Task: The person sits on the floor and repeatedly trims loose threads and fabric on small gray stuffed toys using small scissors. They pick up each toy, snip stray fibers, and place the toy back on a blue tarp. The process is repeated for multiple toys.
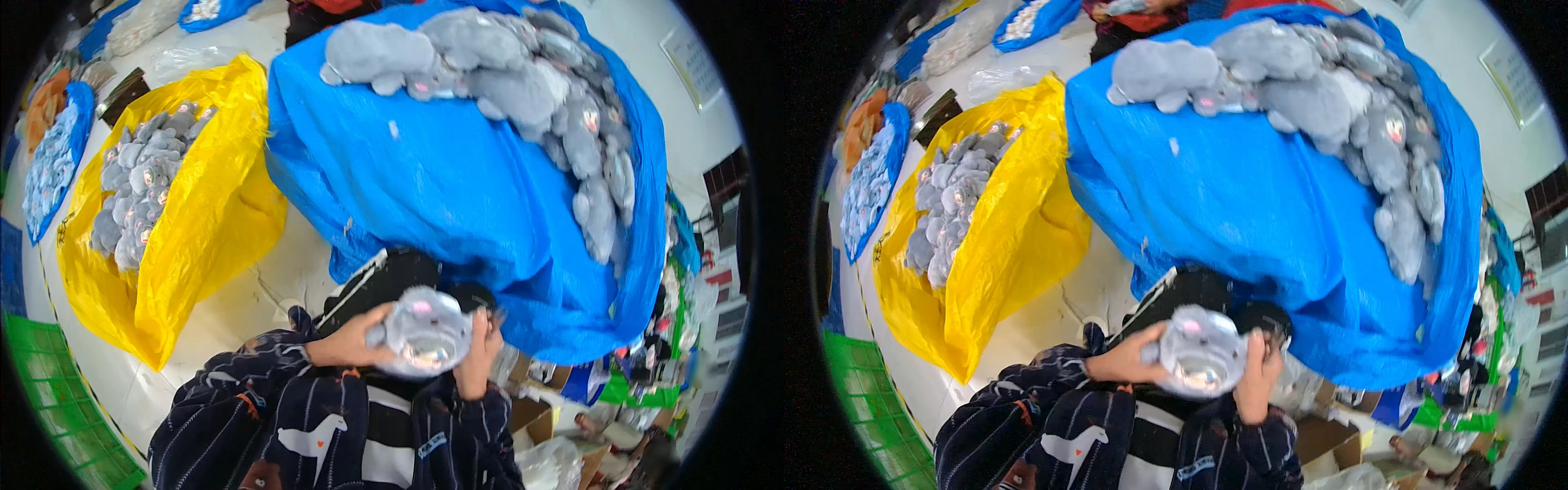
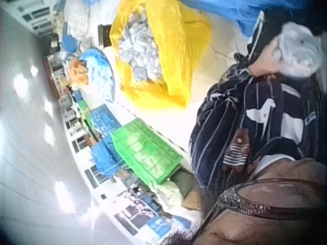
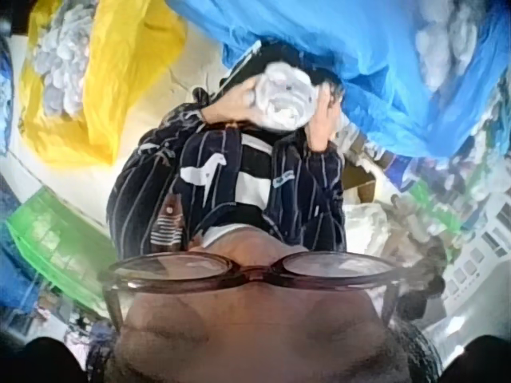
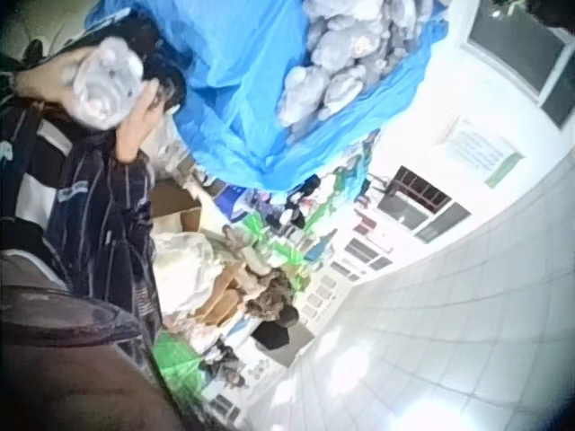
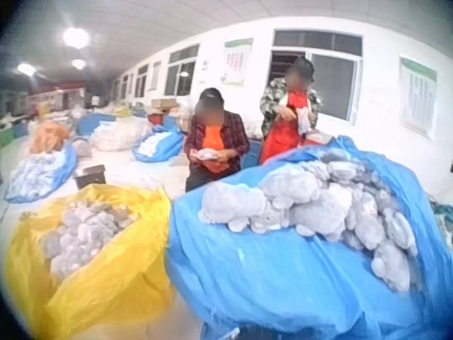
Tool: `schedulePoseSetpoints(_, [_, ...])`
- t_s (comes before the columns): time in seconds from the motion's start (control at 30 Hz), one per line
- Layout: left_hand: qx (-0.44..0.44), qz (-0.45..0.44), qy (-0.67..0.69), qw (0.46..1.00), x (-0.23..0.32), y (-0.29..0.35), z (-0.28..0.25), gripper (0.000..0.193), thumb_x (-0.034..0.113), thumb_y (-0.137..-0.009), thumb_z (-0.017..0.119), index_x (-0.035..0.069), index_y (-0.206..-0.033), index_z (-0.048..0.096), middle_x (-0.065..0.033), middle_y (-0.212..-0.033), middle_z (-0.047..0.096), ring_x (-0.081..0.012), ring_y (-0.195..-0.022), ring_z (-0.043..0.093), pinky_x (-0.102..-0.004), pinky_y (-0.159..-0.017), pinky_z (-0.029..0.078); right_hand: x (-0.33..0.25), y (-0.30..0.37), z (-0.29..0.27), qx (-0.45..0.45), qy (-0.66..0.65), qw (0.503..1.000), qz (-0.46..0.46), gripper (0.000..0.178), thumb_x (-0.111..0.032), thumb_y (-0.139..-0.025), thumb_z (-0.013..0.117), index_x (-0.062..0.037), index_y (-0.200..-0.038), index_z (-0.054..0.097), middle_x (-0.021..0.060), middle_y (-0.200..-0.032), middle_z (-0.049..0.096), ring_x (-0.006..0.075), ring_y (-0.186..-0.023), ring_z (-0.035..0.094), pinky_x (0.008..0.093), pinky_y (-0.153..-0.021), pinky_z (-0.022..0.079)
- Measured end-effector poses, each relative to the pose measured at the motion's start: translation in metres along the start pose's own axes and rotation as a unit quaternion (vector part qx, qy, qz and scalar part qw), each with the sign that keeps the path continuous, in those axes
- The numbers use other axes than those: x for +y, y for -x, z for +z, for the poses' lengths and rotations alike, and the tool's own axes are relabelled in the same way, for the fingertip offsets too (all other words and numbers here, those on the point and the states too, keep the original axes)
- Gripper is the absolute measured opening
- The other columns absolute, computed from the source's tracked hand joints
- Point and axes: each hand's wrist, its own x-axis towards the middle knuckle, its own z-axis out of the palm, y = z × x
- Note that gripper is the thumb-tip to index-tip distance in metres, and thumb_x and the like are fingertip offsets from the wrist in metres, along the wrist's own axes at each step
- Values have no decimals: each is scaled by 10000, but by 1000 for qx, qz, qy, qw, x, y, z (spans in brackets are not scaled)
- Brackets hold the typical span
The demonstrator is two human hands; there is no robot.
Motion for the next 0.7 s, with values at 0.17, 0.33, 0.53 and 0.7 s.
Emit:
schedulePoseSetpoints(0.17, [88,-140,187,968,-19,-8,6,390,89,-863,648,5,-1223,523,-55,-1091,614,-113,-979,573,-281,-864,475,2,-28,-3,42,156,979,-122,232,-221,-950,529,-5,-889,587,-41,-659,464,32,-578,389,212,-512,309])
schedulePoseSetpoints(0.33, [126,-142,215,958,-21,-6,2,409,111,-874,642,-14,-1239,507,-65,-1111,609,-121,-978,578,-275,-851,478,3,-14,-40,-36,152,988,-4,255,-253,-914,579,-12,-986,618,1,-818,606,27,-652,467,205,-591,379])
schedulePoseSetpoints(0.53, [112,-145,163,969,-23,-4,1,355,174,-922,578,-10,-1221,520,-48,-1066,614,-99,-952,562,-254,-841,459,32,13,-31,-111,-21,977,181,347,-237,-821,716,-16,-1036,557,-16,-739,551,42,-541,461,192,-448,343])
schedulePoseSetpoints(0.7, [106,-176,120,971,-23,2,-14,298,233,-948,537,-5,-1123,577,-8,-922,612,-65,-831,530,-235,-725,439,30,10,-29,-94,43,989,108,285,-214,-839,703,-13,-992,572,-29,-738,552,39,-592,462,198,-531,383])
